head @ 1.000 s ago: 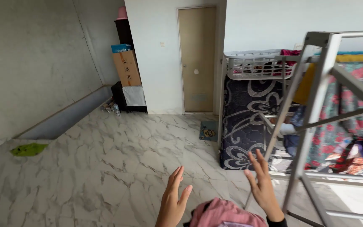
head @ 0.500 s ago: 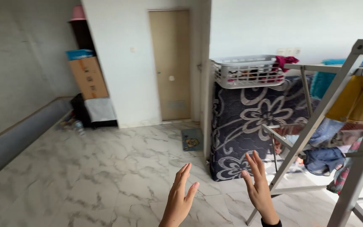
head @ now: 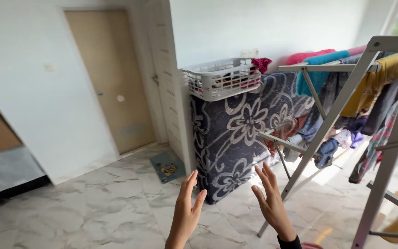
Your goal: Hanging laundry on a drying rack using hangers.
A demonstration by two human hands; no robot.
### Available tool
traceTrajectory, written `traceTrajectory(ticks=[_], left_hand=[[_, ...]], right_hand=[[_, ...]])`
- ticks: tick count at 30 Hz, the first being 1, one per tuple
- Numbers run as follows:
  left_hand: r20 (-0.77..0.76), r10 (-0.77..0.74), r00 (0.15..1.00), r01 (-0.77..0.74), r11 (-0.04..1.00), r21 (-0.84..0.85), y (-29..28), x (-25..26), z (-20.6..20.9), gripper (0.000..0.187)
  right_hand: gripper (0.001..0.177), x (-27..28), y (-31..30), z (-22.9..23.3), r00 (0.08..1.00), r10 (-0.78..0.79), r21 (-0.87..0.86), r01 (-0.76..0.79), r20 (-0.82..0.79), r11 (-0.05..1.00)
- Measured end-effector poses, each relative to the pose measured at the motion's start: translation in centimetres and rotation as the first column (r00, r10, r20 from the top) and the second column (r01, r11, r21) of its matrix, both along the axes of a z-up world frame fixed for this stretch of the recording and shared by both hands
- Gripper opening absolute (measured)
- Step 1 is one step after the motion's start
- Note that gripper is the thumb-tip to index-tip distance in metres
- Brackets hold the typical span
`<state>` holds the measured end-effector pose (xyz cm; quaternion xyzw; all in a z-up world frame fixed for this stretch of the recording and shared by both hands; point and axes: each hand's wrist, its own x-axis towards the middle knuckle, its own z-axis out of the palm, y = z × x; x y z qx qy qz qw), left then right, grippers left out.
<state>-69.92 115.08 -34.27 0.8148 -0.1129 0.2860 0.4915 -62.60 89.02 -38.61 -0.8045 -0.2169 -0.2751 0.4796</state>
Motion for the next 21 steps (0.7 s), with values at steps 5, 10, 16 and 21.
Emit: traceTrajectory(ticks=[5, 10, 16, 21], left_hand=[[-0.026, -0.106, 0.994, 0.105, 0.994, -0.036, 2.3, 4.8, 0.0, 0.060], [-0.051, -0.156, 0.986, 0.155, 0.988, -0.025, 4.5, 12.5, -0.7, 0.060], [0.042, -0.197, 0.979, 0.198, 0.980, -0.008, 6.1, 24.3, 1.1, 0.061], [0.077, -0.182, 0.980, 0.182, 0.983, 0.010, 6.5, 33.6, 2.6, 0.059]], right_hand=[[0.058, 2.4, 1.5, 1.1, 0.995, -0.096, -0.009, 0.096, -0.029, 0.995], [0.057, 8.5, 2.4, 0.1, 0.986, -0.164, -0.042, 0.165, 0.025, 0.985], [0.056, 18.7, 3.5, 1.9, 0.990, -0.132, 0.001, 0.132, 0.045, 0.991], [0.058, 27.8, 3.2, 4.2, 0.974, -0.221, -0.096, 0.224, 0.038, 0.970]])
